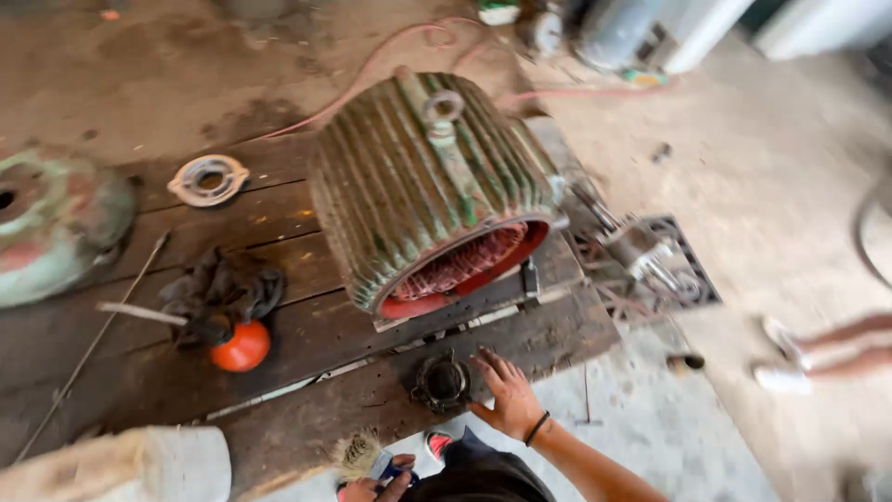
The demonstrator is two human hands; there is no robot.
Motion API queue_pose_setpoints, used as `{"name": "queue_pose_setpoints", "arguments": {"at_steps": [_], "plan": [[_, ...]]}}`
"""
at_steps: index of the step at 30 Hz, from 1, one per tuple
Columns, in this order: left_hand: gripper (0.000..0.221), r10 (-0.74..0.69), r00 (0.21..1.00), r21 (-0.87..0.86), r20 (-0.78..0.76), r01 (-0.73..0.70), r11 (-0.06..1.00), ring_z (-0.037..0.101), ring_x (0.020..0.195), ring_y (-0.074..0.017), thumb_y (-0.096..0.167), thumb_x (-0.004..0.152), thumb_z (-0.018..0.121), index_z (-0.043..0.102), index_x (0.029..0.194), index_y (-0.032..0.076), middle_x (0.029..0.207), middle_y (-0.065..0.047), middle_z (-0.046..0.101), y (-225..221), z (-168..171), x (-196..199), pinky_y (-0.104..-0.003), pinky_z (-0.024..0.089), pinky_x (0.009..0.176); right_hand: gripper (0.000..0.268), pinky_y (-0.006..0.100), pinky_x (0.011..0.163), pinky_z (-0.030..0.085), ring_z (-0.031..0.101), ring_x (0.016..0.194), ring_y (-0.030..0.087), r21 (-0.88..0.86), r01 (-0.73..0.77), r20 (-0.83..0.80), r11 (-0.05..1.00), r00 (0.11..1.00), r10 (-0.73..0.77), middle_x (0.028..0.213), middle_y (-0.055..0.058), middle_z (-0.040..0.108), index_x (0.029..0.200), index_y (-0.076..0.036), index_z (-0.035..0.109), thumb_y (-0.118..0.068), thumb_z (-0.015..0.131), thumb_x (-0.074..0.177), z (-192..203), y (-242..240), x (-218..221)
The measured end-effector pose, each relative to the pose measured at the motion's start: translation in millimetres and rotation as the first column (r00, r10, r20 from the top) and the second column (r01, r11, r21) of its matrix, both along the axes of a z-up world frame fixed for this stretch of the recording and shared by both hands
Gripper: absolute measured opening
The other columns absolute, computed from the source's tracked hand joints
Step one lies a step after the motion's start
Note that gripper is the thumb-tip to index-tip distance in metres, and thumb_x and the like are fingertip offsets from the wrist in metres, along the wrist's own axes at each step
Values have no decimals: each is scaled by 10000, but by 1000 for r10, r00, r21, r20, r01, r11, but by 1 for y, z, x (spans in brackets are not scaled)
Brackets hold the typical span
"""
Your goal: Painting a metal motor component with a brush and then manipulating a string near motor parts on a workbench.
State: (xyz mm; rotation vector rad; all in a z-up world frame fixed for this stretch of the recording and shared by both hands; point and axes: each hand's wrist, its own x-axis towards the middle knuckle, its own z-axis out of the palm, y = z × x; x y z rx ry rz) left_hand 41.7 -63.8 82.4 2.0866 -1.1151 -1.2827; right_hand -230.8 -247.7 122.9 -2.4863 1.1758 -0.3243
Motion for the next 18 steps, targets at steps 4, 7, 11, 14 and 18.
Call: {"name": "queue_pose_setpoints", "arguments": {"at_steps": [4,7,11,14,18], "plan": [[369,-325,867,-384,-378,173,907,749,1014,-160,410,890,672,818,1100,144,1053,-27,826,-38,43,48,-257,503,951,555,501,908,548,679,1092,372,-59,203,212,977,959,-186,1305,172,644,1384,-93,563,-307,747,905,31,76,18],[340,-471,646,-487,-601,171,856,648,1233,-206,364,932,688,732,1099,71,1353,-100,681,-58,68,45,-372,456,1097,655,418,847,552,714,951,328,191,172,294,966,929,-223,1098,111,701,1415,-94,515,-256,780,838,64,130,55],[289,-565,453,-490,-690,281,825,355,1531,-274,301,966,674,729,1081,42,1566,-144,496,-68,64,3,-485,328,1229,812,397,876,588,730,1026,268,405,183,534,896,748,-394,1330,162,664,1459,0,453,-553,687,912,69,178,81],[742,-369,296,-287,-881,286,914,472,1427,-219,403,938,676,455,1532,17,1359,-131,651,-55,66,-24,-397,318,1219,703,330,774,584,740,873,190,428,327,642,842,545,-539,1047,120,757,1472,21,472,-521,535,1029,68,204,83],[692,-286,204,-228,-936,266,937,390,1494,-313,387,1007,564,307,1589,116,1655,-179,348,-48,99,-46,-453,298,1228,766,370,948,488,604,1144,242,410,310,660,858,548,-514,1286,160,616,1559,1,360,-479,599,1011,81,199,80]]}}
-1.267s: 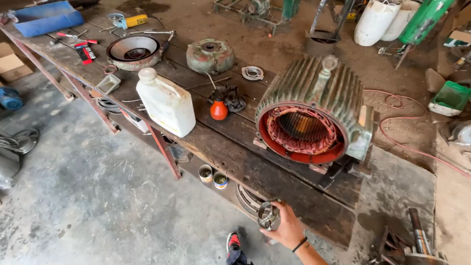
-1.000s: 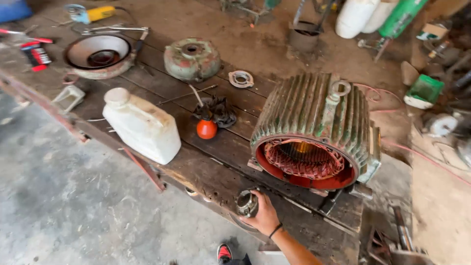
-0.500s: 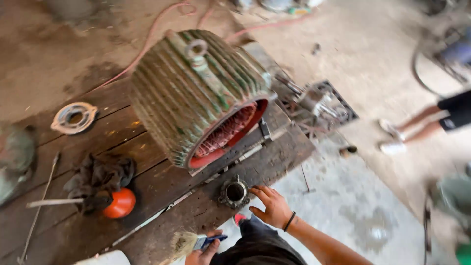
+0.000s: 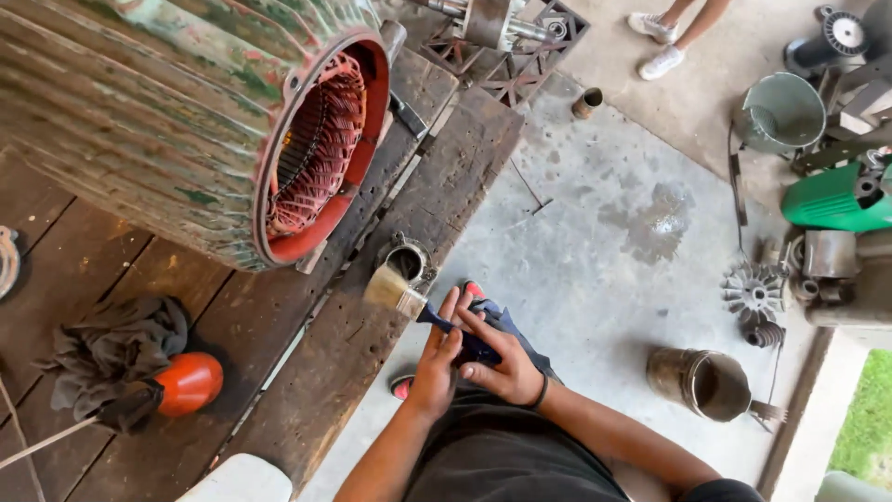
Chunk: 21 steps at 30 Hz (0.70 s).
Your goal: Painting a metal motor component with a brush and then manipulating a string near motor parts on a workbench.
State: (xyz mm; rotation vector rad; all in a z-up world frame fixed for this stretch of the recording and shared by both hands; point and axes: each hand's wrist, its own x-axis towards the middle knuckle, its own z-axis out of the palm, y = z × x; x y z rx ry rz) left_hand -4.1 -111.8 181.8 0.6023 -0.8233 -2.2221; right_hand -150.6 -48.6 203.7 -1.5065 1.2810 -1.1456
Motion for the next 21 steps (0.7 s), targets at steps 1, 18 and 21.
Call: {"name": "queue_pose_setpoints", "arguments": {"at_steps": [1,18,21], "plan": [[799,8,995,84,97,-16,996,479,1436,-333,472,979,533,187,1639,185,1674,-151,324,3,4,-6,-459,369,1182,772,438,1153,419,510,1443,340,-59,-70,-119,996,991,63,1575,208,477,1558,-7,359,-491,600,1007,1,-4,-4],[739,158,835,57,528,-220,974,648,1195,-348,694,1012,285,680,1312,146,1266,-159,685,-43,7,-62,-441,443,1087,156,255,519,519,658,531,160,-202,-371,53,906,920,388,619,70,672,958,14,750,-77,828,858,-47,-228,-138],[610,171,629,40,759,-307,951,795,959,-316,615,983,417,779,1192,171,972,-137,818,-9,10,-39,-406,560,958,149,203,492,456,593,484,119,-271,-318,-20,908,945,325,565,54,622,903,9,712,-58,842,877,-38,-263,-165]]}}
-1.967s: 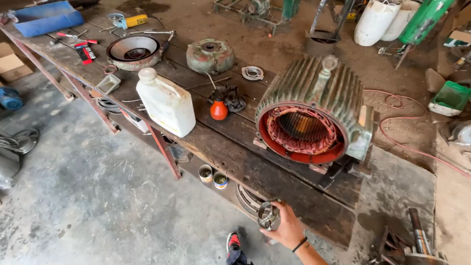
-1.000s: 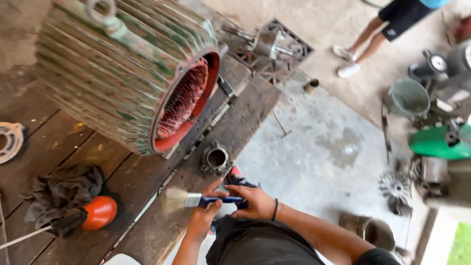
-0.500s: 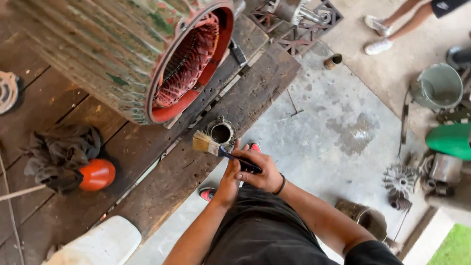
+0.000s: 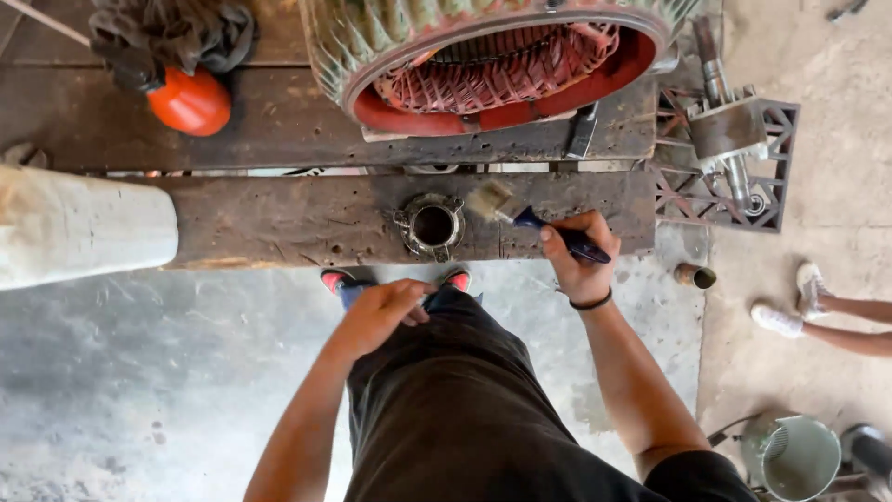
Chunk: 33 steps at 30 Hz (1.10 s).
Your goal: Painting a metal motor component with a brush and then manipulating a string near motor parts on a workbench.
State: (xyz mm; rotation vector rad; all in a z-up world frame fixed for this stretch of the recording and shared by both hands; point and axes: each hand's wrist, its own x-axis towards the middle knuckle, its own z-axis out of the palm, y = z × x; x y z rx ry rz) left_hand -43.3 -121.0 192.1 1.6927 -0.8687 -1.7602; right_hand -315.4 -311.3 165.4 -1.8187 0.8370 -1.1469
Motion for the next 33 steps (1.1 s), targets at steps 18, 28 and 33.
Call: {"name": "queue_pose_setpoints", "arguments": {"at_steps": [18,28,33], "plan": [[943,-3,294,-88,956,298,951,520,1294,-328,587,757,795,483,1507,107,1429,-126,558,-86,-54,-14,-523,396,1064,121,368,518,536,657,541,323,-193,-471,-290,861,865,409,674,74,664,805,-133,671,-135,783,850,-36,-19,14],[772,-190,292,-97,937,743,662,467,1343,-268,416,659,915,615,1340,210,1334,-29,627,-130,-73,22,-623,120,1215,127,331,539,540,678,565,294,-46,-350,-163,935,926,339,702,76,694,821,-106,695,-136,818,838,5,30,13],[725,-285,216,-51,934,869,492,446,1383,-290,346,716,899,629,1361,153,1363,-57,640,-140,-48,39,-635,18,1242,176,386,565,532,683,618,355,-168,-206,-214,964,962,168,737,123,692,887,-66,681,-179,814,867,-45,-12,6]]}}
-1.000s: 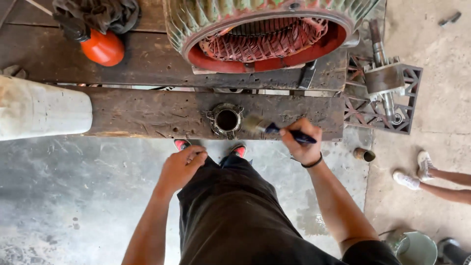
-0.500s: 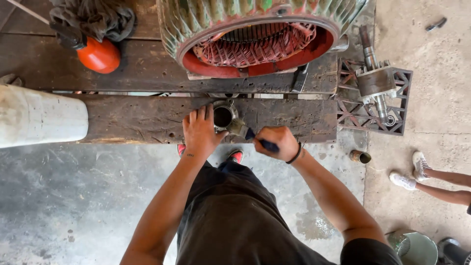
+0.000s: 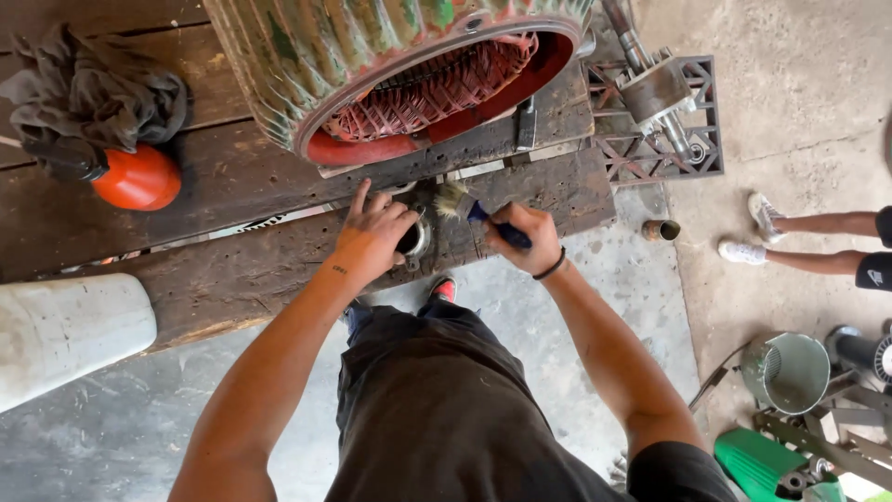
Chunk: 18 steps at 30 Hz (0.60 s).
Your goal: Painting a metal motor component with a brush and then manipulating a string near motor parts on a workbench.
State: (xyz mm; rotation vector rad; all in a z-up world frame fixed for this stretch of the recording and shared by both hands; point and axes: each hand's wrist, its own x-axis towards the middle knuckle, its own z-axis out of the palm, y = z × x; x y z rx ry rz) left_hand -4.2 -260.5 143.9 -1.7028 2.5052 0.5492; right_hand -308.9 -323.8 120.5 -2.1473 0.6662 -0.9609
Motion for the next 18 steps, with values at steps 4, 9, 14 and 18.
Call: {"name": "queue_pose_setpoints", "arguments": {"at_steps": [4,9,14,18], "plan": [[732,-136,991,-78,-8,135,988,344,1476,-254,279,702,890,617,1380,237,1470,40,587,23,-12,24,-632,55,1258,156,335,564,525,677,592,287,101,-2,62,995,998,-5,713,59,693,836,-112,694,-188,828,859,25,35,7],[750,230,967,-297,-112,-253,921,459,1361,-260,405,688,874,598,1372,273,1399,9,597,68,-21,14,-548,299,1157,149,379,523,531,674,571,331,110,-73,64,991,996,66,702,99,689,846,-78,691,-167,809,857,14,42,30],[532,339,916,-432,-216,-401,808,547,1214,-282,488,670,870,762,1132,247,1215,-21,686,92,-59,-19,-551,384,1038,110,340,503,516,664,549,321,-41,-1,7,999,1000,1,669,87,671,845,-99,696,-143,794,869,25,27,38],[571,368,901,-568,-231,-432,701,569,1140,-313,412,604,907,707,1114,251,1216,-53,631,95,-72,-25,-549,422,976,94,343,530,544,688,573,304,13,-184,53,983,982,183,696,76,694,814,-111,702,-117,785,857,-1,26,36]]}}
